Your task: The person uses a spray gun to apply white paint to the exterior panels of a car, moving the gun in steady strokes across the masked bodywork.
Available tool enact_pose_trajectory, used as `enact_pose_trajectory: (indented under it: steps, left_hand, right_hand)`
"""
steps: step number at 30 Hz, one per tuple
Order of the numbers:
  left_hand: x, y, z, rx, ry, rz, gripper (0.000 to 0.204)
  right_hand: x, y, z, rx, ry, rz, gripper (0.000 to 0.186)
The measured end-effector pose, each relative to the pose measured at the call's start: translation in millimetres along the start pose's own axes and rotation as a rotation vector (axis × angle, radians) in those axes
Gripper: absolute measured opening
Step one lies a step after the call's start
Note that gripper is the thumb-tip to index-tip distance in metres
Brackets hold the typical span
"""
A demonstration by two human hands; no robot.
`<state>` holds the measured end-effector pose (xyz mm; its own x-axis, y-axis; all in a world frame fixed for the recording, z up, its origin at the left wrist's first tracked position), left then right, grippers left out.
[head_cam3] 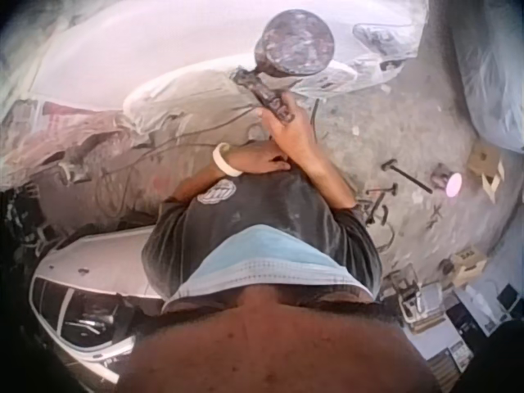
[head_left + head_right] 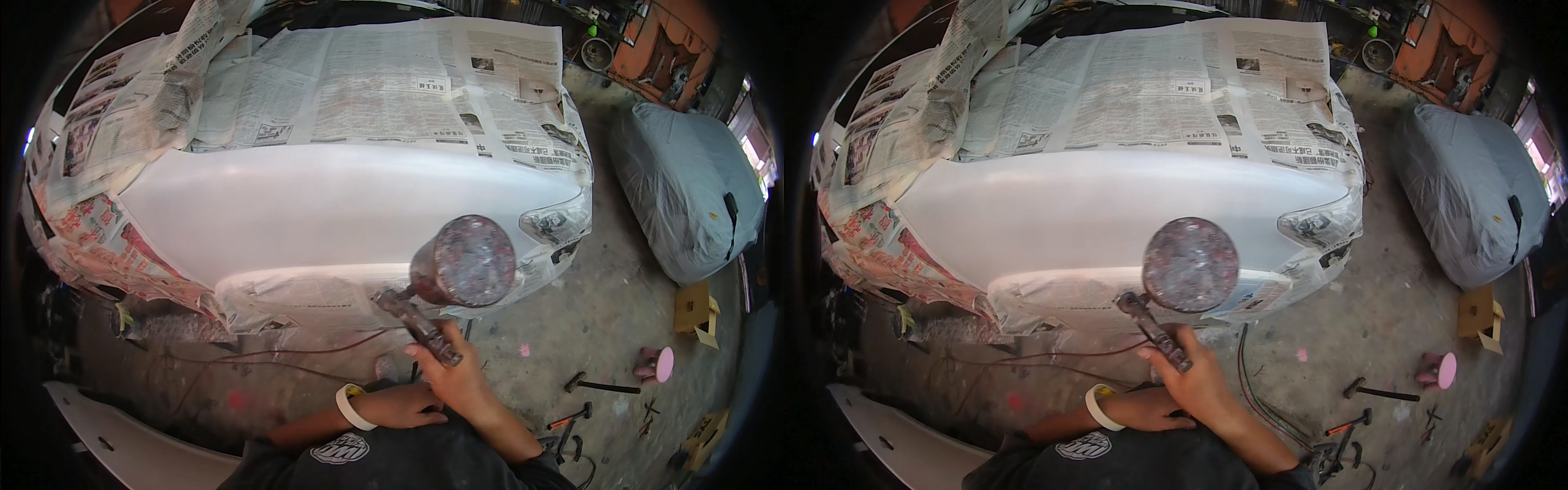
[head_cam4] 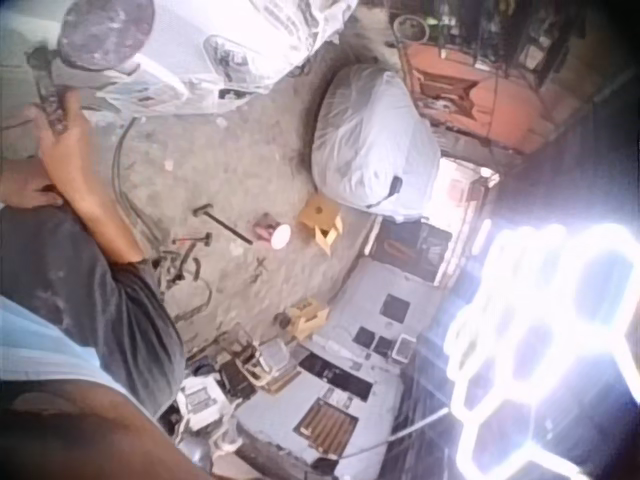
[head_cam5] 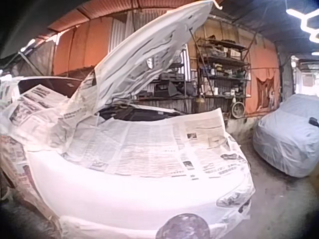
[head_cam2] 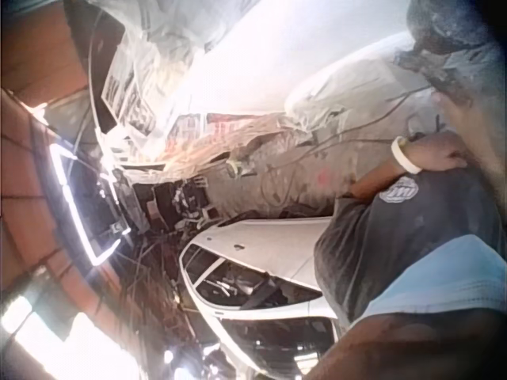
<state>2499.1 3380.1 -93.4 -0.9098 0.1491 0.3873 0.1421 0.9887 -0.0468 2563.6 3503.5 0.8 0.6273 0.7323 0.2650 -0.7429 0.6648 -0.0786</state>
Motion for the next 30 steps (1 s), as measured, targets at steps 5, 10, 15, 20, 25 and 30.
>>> enact_pose_trajectory:
  steps: [5,10,15,20,25,30]
  left_hand:
    - [10,13,-19,0.111,-0.015,0.119,0.041]
    - [-2,21,-19,0.027,-0.06,0.022,0.047]
    - [-12,34,-17,0.051,-0.03,0.071,0.048]
    - [-16,46,-24,0.075,-0.037,0.119,0.049]
    - [-22,58,-29,0.067,-0.025,0.119,0.048]
    - [-25,63,-34,0.076,-0.015,0.109,0.047]
  right_hand:
    - [14,1,-5,-0.008,0.062,-0.067,0.039]
    - [54,6,-47,-0.029,0.2,-0.309,0.031]
    - [105,14,-90,-0.09,0.284,-0.557,0.026]
    - [149,25,-123,-0.058,0.289,-0.721,0.023]
    - [180,33,-150,-0.073,0.29,-0.763,0.023]
    - [193,40,-144,-0.123,0.242,-0.754,0.025]
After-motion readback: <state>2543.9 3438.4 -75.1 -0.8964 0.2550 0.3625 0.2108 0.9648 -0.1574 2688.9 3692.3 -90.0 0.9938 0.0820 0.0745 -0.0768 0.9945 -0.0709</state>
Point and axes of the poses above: each hand's wrist, its own y-axis towards the middle knuckle, its own x-axis out of the back of the hand, z = x × y, the point moved 1 cm from there along y, towards the middle knuckle, and after that the axes turned 9 degrees about -z, right-handed, at the moved point
